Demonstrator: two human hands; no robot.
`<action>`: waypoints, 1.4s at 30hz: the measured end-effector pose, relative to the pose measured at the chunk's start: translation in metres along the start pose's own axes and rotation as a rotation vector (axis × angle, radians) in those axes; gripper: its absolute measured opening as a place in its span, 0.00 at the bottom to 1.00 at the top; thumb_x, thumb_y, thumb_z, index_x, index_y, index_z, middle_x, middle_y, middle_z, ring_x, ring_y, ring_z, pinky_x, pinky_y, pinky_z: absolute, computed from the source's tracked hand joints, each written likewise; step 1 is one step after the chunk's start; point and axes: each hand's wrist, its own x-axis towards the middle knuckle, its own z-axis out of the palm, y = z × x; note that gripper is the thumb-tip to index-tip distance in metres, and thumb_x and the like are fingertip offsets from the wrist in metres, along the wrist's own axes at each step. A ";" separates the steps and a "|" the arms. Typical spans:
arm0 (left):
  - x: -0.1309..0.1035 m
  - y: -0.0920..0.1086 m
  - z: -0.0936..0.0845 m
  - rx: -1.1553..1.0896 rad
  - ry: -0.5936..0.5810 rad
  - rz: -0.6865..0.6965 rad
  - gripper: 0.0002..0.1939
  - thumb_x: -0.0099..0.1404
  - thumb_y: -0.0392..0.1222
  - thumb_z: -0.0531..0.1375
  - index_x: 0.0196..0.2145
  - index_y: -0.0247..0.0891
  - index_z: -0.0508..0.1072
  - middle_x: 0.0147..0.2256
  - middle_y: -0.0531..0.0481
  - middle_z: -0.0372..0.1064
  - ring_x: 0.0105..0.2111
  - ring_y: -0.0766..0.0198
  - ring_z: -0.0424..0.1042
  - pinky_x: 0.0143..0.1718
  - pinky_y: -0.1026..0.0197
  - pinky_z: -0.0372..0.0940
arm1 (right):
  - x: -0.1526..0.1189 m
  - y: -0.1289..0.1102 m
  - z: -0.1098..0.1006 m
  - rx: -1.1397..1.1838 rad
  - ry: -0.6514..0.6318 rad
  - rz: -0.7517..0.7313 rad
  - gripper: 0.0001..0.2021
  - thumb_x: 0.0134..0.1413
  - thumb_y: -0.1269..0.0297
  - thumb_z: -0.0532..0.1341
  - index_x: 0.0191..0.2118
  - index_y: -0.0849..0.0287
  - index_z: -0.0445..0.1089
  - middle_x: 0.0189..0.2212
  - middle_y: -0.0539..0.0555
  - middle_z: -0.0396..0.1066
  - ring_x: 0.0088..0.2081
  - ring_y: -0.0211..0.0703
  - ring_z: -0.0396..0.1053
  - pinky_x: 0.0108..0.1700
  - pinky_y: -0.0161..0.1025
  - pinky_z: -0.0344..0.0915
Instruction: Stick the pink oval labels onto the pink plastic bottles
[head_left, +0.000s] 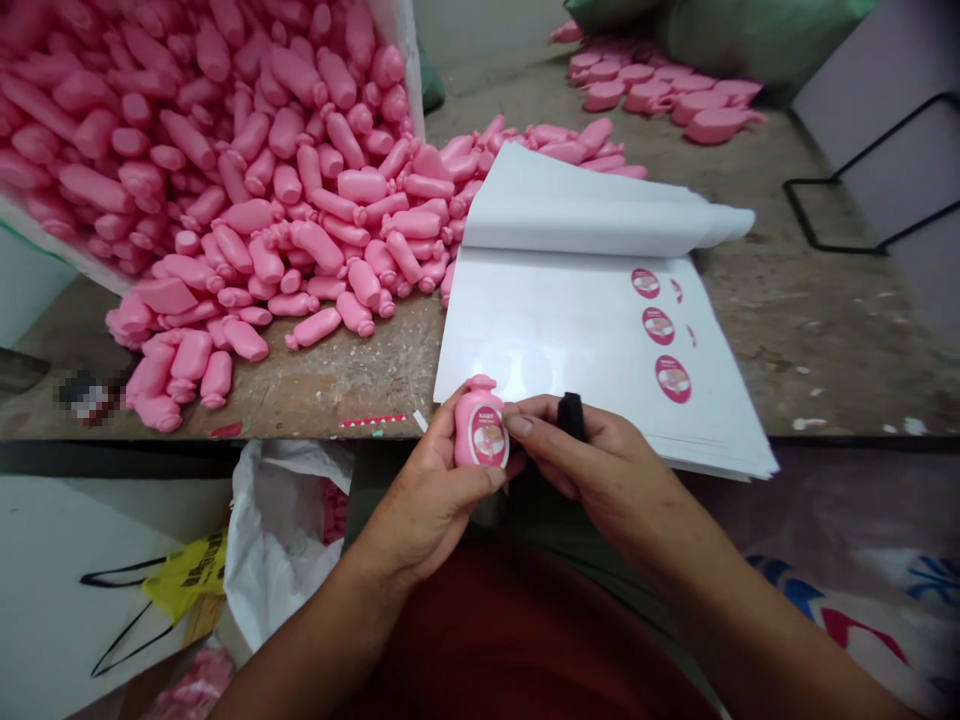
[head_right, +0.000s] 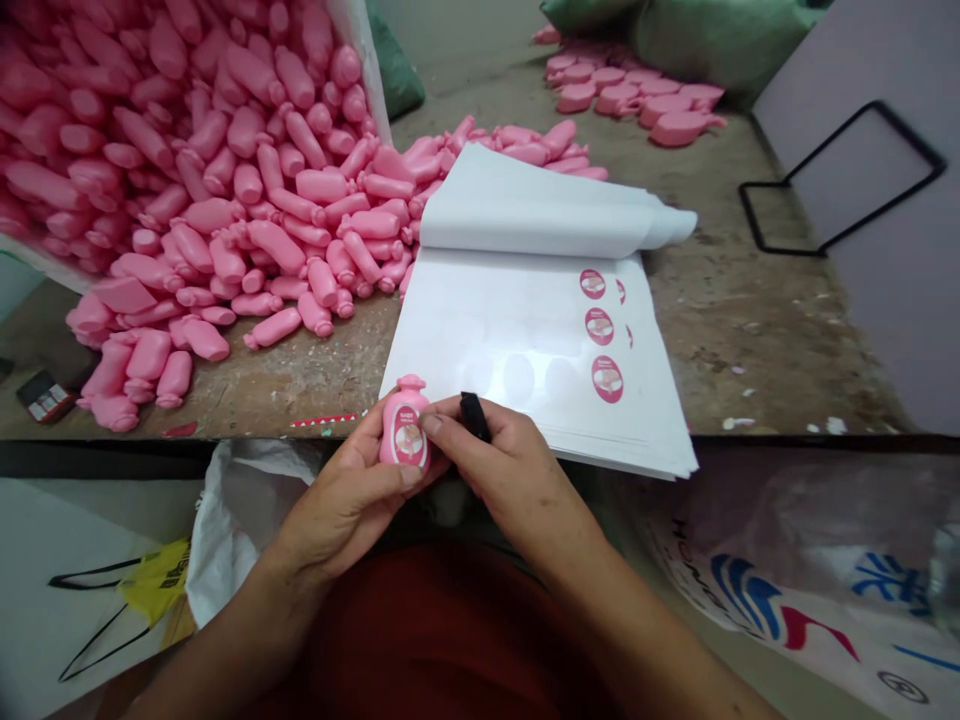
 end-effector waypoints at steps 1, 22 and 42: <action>0.000 0.001 0.000 0.005 0.002 -0.002 0.38 0.52 0.25 0.64 0.60 0.43 0.64 0.48 0.50 0.73 0.50 0.62 0.70 0.60 0.55 0.59 | -0.001 0.000 0.001 -0.016 0.002 -0.014 0.12 0.55 0.54 0.64 0.31 0.57 0.77 0.17 0.44 0.57 0.21 0.35 0.57 0.26 0.35 0.59; -0.012 0.001 0.000 0.072 0.000 0.063 0.35 0.54 0.27 0.65 0.59 0.48 0.67 0.51 0.50 0.71 0.55 0.61 0.67 0.59 0.57 0.59 | -0.025 0.012 -0.006 -0.669 0.361 -0.415 0.15 0.60 0.58 0.60 0.49 0.58 0.70 0.24 0.48 0.70 0.23 0.40 0.68 0.25 0.36 0.64; -0.008 0.003 0.001 -0.260 -0.030 -0.098 0.15 0.71 0.37 0.57 0.54 0.39 0.73 0.46 0.45 0.76 0.42 0.63 0.78 0.43 0.61 0.73 | -0.012 0.003 -0.001 -0.378 0.218 -0.267 0.22 0.42 0.57 0.72 0.46 0.53 0.74 0.42 0.55 0.77 0.41 0.50 0.74 0.42 0.44 0.72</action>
